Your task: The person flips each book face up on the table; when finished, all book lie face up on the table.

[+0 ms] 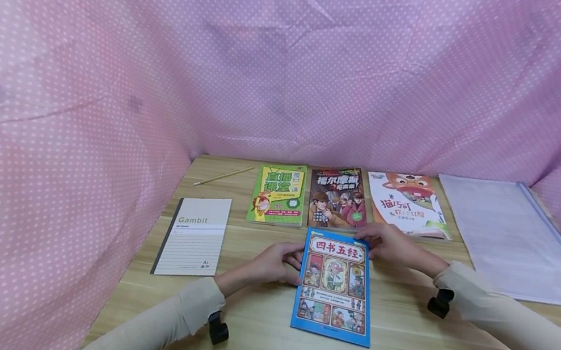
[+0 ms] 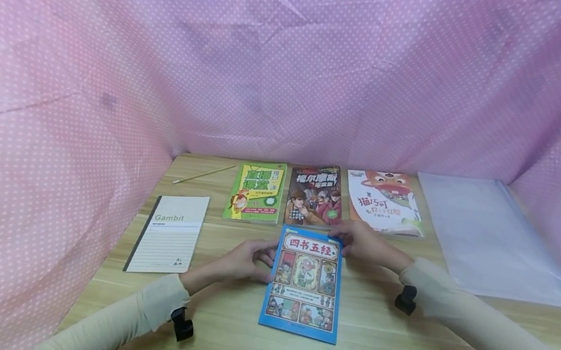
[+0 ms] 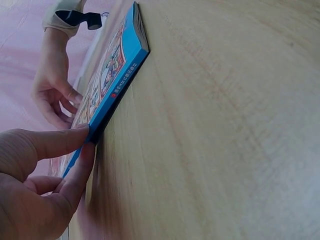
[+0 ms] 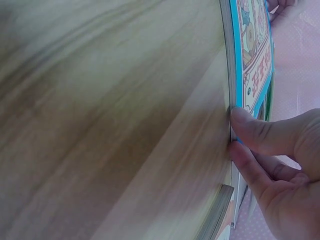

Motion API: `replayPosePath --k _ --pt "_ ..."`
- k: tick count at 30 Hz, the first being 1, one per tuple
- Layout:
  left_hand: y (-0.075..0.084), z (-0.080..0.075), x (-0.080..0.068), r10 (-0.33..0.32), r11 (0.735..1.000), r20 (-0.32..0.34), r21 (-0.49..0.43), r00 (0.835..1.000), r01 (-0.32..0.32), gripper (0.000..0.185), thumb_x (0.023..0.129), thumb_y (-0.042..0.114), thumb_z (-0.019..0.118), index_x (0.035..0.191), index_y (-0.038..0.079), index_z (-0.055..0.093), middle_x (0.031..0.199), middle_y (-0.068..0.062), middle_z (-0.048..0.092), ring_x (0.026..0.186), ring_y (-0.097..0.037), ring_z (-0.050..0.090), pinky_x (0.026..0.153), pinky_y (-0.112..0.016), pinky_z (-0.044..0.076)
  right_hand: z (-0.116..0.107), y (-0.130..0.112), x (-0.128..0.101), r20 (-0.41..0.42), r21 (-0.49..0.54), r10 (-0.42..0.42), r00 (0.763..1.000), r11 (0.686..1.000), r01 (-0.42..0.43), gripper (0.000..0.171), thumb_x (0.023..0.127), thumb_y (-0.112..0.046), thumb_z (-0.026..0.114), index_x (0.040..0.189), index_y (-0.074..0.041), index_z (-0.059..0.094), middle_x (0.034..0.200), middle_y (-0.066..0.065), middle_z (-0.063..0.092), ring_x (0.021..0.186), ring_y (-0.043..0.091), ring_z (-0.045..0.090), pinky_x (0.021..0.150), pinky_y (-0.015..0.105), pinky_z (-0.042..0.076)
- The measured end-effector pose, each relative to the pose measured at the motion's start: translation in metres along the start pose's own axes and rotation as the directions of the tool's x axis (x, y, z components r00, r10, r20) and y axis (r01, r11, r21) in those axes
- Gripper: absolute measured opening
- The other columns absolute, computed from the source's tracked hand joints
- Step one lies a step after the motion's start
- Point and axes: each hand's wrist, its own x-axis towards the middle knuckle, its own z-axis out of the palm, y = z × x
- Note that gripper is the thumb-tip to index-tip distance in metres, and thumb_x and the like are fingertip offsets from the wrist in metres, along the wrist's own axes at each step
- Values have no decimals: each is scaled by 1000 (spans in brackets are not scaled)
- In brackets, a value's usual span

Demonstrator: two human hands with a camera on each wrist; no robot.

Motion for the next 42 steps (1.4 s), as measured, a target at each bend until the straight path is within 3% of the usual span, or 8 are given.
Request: replayPosePath --k 10,27,42 --pt "3 3 0 -17 997 -38 69 999 20 81 84 4 82 154 5 42 116 -8 59 102 -17 58 91 -29 55 1 -1 0 -34 -30 9 999 999 -10 37 82 11 76 117 0 73 127 25 67 105 33 70 85 42 62" --pt "1 6 -2 -11 997 -90 79 996 19 85 81 6 85 154 2 41 114 -6 60 100 -15 60 90 -28 55 2 1 0 -65 -63 13 998 998 -17 33 83 7 77 115 -3 74 123 21 69 103 29 69 88 46 60" --pt "-1 6 -1 -3 997 -87 75 996 9 86 80 5 86 153 1 42 114 -7 61 99 -15 60 90 -28 55 3 3 0 -65 -29 28 998 999 -30 31 84 7 77 114 -2 74 126 24 68 104 30 68 87 45 61"
